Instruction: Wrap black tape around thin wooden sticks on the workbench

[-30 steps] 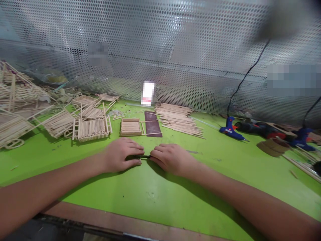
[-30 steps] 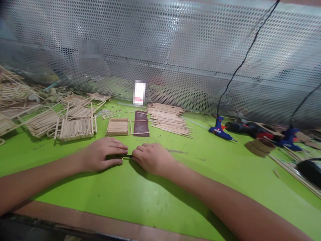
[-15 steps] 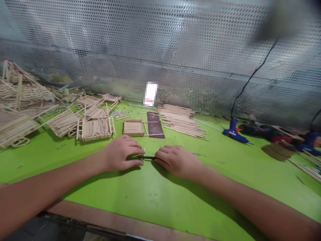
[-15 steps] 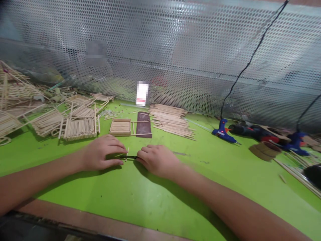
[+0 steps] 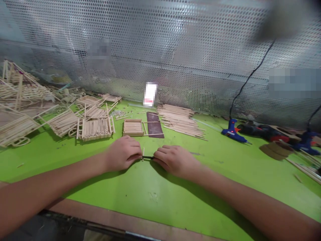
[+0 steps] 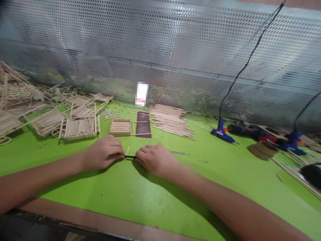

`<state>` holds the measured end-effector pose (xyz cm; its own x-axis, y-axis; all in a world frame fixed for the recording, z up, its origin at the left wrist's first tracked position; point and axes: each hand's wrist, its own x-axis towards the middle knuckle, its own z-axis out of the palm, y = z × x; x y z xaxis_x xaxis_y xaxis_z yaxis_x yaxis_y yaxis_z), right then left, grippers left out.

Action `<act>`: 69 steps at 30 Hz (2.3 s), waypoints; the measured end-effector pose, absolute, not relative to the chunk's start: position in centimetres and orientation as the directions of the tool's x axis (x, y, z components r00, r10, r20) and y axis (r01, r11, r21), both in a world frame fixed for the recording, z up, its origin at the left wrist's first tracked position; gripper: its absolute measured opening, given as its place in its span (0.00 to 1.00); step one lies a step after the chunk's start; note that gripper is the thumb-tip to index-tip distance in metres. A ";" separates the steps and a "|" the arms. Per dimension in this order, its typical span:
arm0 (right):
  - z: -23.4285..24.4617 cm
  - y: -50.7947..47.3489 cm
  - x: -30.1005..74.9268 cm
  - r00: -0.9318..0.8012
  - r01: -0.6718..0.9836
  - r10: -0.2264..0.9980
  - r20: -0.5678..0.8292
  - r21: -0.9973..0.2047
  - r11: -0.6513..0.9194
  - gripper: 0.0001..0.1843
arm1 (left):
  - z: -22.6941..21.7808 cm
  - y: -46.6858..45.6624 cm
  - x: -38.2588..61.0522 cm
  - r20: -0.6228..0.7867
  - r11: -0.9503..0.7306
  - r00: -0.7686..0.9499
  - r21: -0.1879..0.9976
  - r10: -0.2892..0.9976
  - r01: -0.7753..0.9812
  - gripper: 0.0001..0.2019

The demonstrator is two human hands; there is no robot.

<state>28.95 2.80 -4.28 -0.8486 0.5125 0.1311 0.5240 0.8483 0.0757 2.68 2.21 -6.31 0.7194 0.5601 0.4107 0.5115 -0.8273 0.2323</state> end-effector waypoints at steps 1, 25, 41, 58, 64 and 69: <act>-4.3 2.8 28.7 -0.846 0.529 0.518 0.124 0.081 0.845 0.14 | -6.1 2.2 2.6 0.401 -0.827 0.725 0.221 0.560 0.516 0.08; -4.4 2.2 26.6 -0.815 0.577 0.577 0.056 0.160 0.800 0.16 | -6.9 3.0 0.9 0.133 -0.702 0.709 0.347 0.693 0.622 0.18; -4.2 2.5 27.5 -0.812 0.583 0.580 0.061 0.118 0.804 0.14 | -6.7 2.6 1.1 0.226 -0.727 0.696 0.315 0.682 0.610 0.15; -4.4 3.0 27.9 -0.837 0.546 0.540 0.088 0.071 0.835 0.15 | -6.3 2.0 1.7 0.421 -0.790 0.673 0.241 0.609 0.564 0.14; -4.3 3.2 27.1 -0.820 0.571 0.567 0.070 0.057 0.819 0.15 | -6.1 2.5 1.2 0.409 -0.810 0.704 0.196 0.580 0.553 0.15; -3.9 3.0 26.7 -0.807 0.590 0.590 0.028 0.077 0.804 0.16 | -6.2 3.0 0.4 0.372 -0.780 0.686 0.268 0.625 0.565 0.13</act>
